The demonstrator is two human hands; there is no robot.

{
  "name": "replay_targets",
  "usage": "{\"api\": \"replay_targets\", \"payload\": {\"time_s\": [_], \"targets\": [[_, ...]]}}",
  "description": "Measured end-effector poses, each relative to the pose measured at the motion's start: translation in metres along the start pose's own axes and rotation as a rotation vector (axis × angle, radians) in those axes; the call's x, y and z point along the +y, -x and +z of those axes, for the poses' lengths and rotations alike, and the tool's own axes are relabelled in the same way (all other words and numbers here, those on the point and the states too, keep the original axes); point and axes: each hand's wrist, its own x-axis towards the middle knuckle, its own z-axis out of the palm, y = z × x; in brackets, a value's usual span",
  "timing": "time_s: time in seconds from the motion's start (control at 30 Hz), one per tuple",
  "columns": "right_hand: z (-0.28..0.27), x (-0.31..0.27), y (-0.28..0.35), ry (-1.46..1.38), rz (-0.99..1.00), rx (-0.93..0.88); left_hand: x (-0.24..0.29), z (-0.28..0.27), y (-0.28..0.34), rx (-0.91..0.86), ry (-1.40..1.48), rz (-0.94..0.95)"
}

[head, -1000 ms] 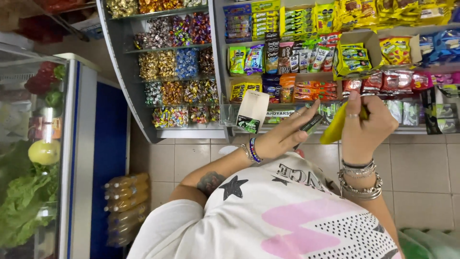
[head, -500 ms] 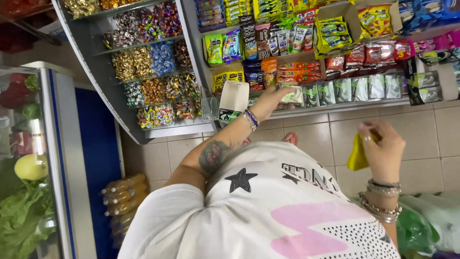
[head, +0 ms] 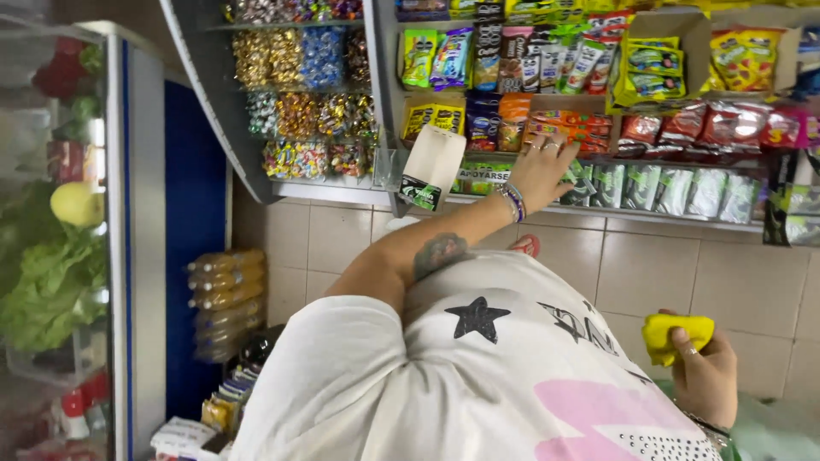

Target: Cleaning and organizing small product boxes on retail display shelves using a cloth.

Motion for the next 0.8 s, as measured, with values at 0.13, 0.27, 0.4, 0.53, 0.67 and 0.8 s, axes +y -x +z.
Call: {"api": "replay_targets", "payload": {"time_s": [0.13,0.27,0.4,0.53,0.67,0.8], "targets": [[0.005,-0.021,-0.036,-0.253,0.09,0.059,-0.018,-0.085,0.067,0.091,0.007,-0.116],[0.017,-0.047,-0.077,-0.161,-0.025,0.21,-0.091,-0.114,0.127,0.291,-0.301,-0.658],[0.044,-0.131,-0.077,-0.061,-0.209,0.089,-0.109,-0.1,0.151,0.215,-0.317,-0.803],[0.079,-0.176,-0.089,0.082,-0.424,-0.171,-0.084,-0.078,0.15,-0.073,-0.352,-0.864],[0.113,-0.195,-0.088,0.178,-0.486,-0.272,-0.101,-0.057,0.17,0.124,-0.038,-0.698],[0.126,-0.203,-0.083,0.12,-0.493,-0.308,-0.109,-0.093,0.193,0.235,0.139,-0.538]]}}
